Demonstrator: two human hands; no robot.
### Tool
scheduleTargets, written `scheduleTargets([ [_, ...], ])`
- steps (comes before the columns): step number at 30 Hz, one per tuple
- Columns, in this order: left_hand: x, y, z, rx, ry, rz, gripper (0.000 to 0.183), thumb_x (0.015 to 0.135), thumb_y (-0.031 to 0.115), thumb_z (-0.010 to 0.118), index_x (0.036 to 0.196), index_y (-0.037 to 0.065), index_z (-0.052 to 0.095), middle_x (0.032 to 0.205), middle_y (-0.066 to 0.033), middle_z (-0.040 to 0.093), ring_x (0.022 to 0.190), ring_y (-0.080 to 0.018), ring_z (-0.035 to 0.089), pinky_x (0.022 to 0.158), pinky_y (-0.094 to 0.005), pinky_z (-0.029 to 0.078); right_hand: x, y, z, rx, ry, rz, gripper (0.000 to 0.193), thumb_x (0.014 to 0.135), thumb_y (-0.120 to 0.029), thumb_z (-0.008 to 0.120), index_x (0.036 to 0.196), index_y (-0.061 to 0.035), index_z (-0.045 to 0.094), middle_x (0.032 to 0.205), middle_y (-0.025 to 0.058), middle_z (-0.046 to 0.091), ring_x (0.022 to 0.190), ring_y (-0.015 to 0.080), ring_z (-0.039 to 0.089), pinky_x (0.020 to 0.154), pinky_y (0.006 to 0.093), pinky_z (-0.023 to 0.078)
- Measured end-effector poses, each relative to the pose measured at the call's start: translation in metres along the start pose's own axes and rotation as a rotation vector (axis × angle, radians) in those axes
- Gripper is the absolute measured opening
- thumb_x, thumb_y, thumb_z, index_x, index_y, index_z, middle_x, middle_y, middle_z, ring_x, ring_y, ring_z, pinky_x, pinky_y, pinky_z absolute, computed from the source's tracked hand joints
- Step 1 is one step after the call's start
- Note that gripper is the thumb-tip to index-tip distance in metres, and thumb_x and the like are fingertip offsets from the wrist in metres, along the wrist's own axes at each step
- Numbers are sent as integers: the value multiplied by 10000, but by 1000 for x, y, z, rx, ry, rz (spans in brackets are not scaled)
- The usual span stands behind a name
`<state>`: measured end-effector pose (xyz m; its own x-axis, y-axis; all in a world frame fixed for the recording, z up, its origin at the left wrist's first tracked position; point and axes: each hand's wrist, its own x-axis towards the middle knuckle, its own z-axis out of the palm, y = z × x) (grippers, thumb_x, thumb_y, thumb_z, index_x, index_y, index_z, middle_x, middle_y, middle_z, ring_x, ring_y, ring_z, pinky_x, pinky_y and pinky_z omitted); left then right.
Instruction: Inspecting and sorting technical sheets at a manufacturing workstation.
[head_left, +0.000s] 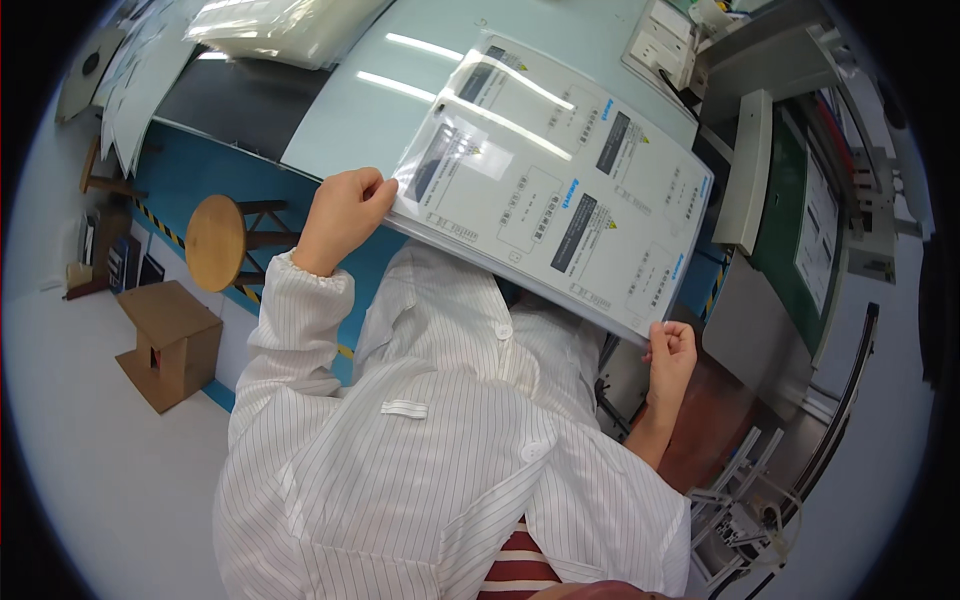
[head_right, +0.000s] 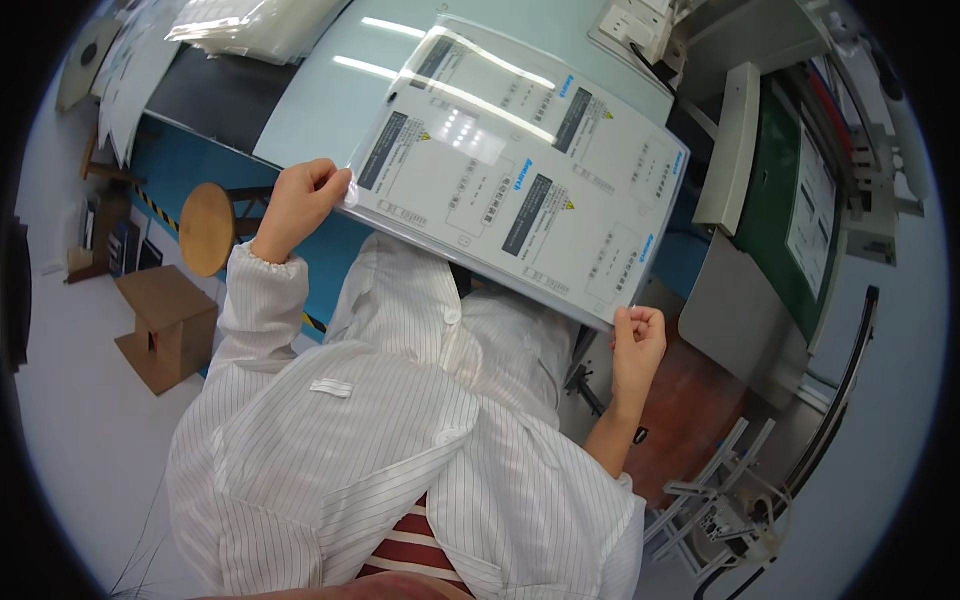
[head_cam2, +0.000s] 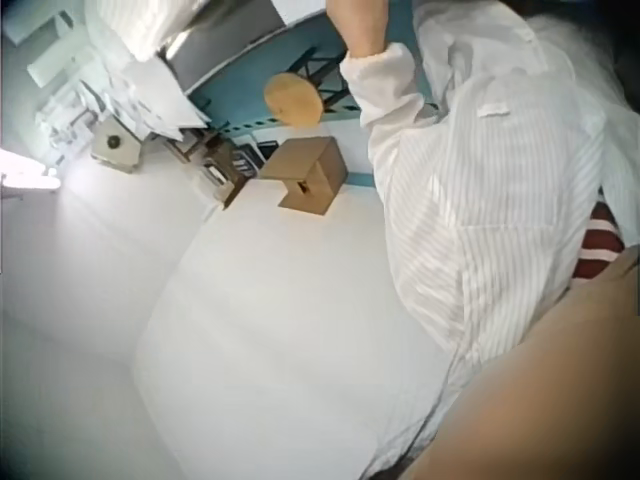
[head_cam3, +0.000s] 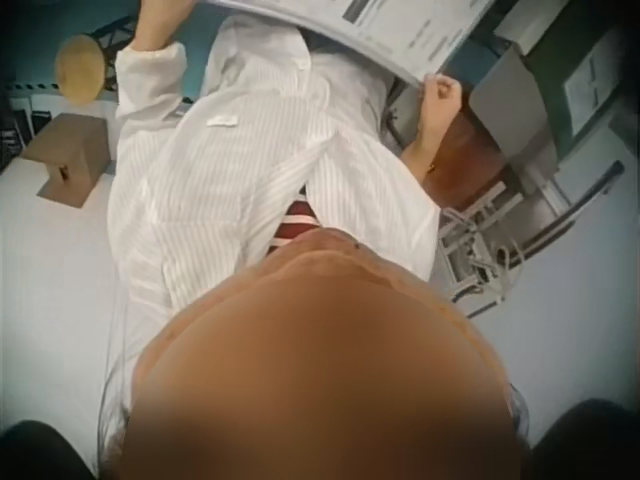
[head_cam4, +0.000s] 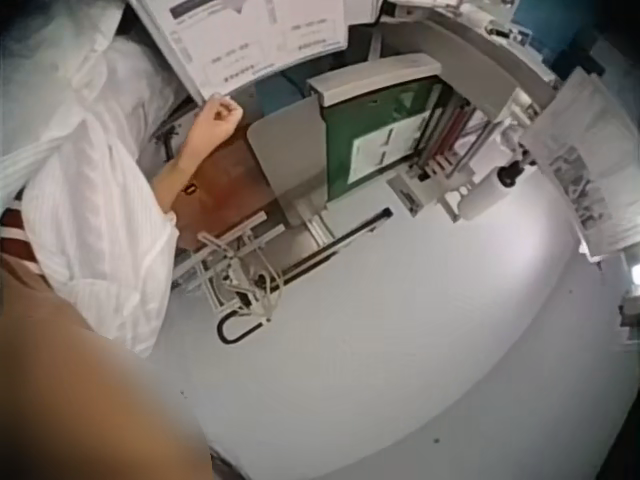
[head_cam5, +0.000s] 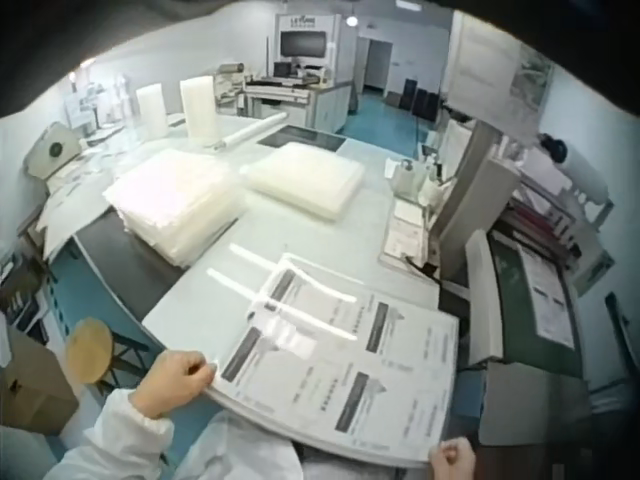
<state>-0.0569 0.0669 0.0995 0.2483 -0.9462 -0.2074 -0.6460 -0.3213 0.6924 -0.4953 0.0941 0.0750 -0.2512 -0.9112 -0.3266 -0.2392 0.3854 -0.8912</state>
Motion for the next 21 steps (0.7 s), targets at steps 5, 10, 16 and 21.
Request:
scheduleTargets([
  [5,0,9,0,60,0,43,323,889,224,567,711,-46,565,586,-74,522,534,-112,408,495,-276,350,1,8,1,-71,68,-36,157,879,-139,644,900,-61,510,660,-34,517,546,23,439,476,180,358],
  [10,2,17,-3,311,14,114,311,857,255,592,734,-30,574,555,-132,537,487,-229,499,508,-332,408,-1,10,7,-159,140,-105,172,864,-108,650,926,-43,503,665,-35,497,562,26,432,489,184,363],
  [16,11,21,13,219,109,192,219,866,202,617,965,9,592,669,-61,544,570,-152,498,542,-281,424,-10,-7,7,-319,282,-147,299,810,-111,702,1024,-19,514,816,5,499,641,47,429,587,187,407],
  [21,28,23,34,166,191,268,355,903,232,604,1174,7,564,935,-92,549,715,-157,505,647,-277,441,20,-8,-39,180,314,-156,293,858,-98,652,1099,1,518,1016,63,543,801,89,545,685,226,472],
])
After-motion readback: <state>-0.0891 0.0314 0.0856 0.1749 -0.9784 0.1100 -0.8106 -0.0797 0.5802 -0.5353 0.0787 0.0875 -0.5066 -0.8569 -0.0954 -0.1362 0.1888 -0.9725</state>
